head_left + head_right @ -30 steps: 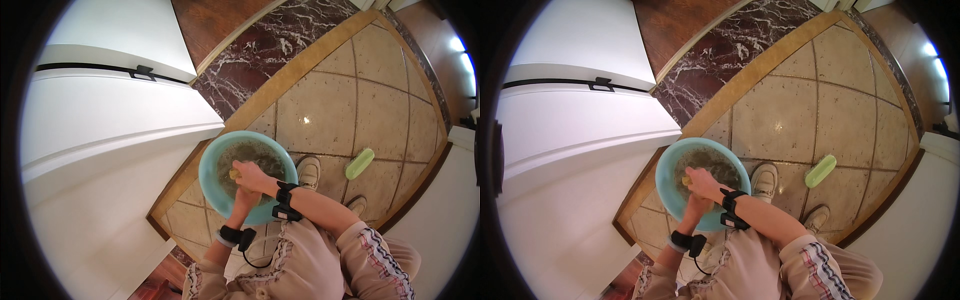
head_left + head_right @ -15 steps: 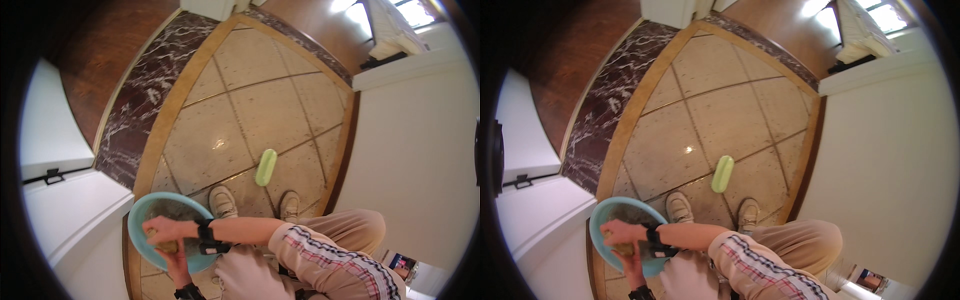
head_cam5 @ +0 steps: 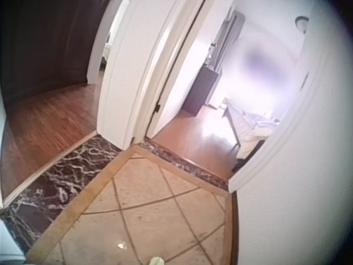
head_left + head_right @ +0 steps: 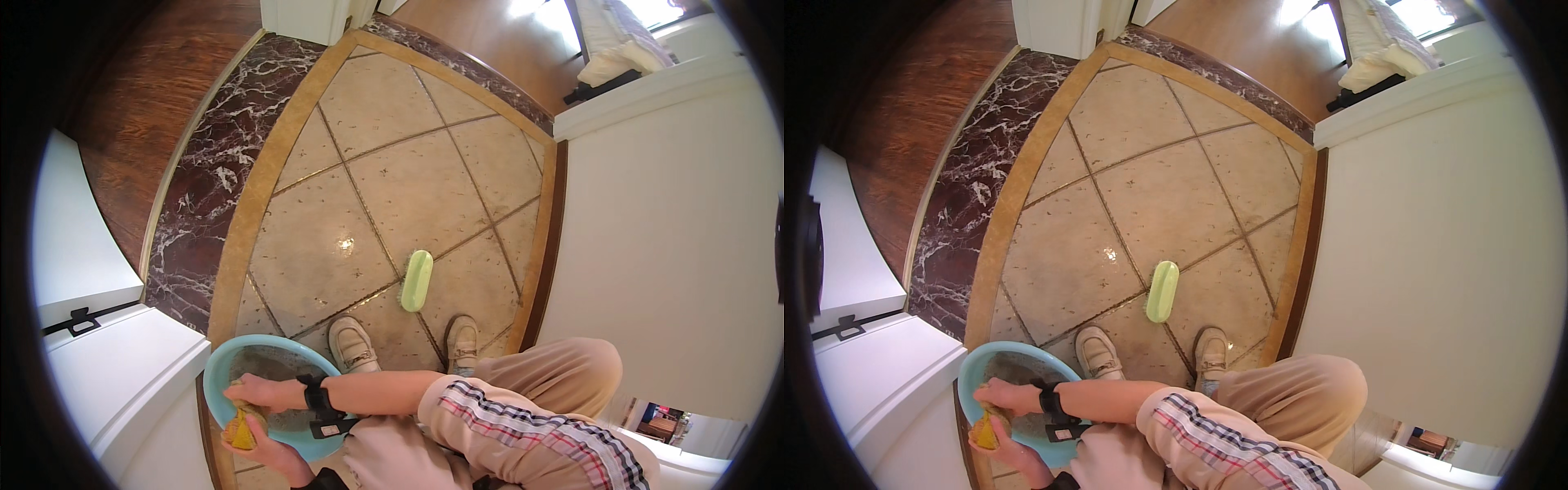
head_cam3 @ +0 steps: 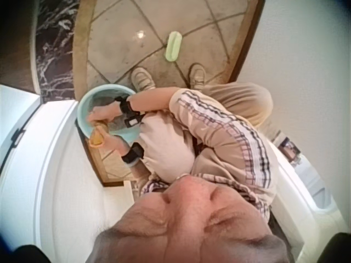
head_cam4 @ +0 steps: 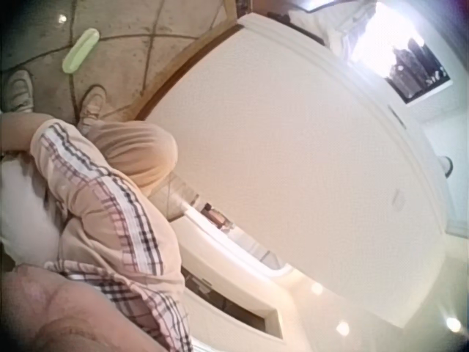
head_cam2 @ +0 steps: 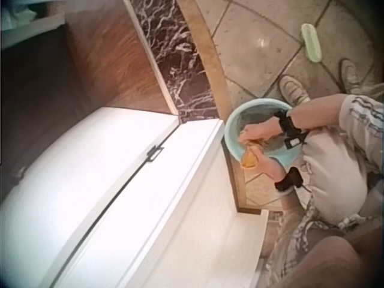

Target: The person scrubs a tiled floor with a green sponge, then wrings a yellow cloth in a blue bucket of water and wipes the floor. The person repeats scrubbing and wiping motions across the same area.

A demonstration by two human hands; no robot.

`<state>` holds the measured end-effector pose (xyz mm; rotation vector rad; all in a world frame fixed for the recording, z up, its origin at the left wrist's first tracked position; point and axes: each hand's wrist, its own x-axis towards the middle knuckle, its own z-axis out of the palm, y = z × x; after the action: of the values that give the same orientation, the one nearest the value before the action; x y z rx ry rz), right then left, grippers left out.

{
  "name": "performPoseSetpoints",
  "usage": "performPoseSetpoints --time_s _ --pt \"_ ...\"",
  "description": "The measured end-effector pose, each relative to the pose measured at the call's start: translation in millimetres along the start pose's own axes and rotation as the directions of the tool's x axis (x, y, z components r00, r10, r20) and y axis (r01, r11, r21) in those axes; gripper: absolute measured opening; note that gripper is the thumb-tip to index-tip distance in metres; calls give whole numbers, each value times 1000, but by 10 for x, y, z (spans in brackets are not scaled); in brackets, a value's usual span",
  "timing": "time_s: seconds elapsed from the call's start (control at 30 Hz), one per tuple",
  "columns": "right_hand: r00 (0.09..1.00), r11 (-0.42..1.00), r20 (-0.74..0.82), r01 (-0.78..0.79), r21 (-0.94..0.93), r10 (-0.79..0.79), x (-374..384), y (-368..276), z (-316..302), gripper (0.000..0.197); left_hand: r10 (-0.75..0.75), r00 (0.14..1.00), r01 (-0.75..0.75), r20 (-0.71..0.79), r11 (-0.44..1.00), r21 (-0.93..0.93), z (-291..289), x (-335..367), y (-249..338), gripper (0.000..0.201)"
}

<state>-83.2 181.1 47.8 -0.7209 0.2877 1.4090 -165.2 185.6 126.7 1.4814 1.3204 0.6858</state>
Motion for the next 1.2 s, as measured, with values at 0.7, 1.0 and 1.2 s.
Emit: performPoseSetpoints --time_s 0.7,1.0,1.2 --pt "865 891 501 218 -399 13 -167 -119 -367 15 626 350 -885 696 464 28 -141 24 174 14" --pt "906 546 317 121 -829 281 -283 -329 54 30 469 -200 -930 860 186 -318 -262 115 -6 28" --pt "962 107 233 219 -970 146 -355 -79 20 23 141 -204 -861 969 445 -246 -357 121 -651 25"
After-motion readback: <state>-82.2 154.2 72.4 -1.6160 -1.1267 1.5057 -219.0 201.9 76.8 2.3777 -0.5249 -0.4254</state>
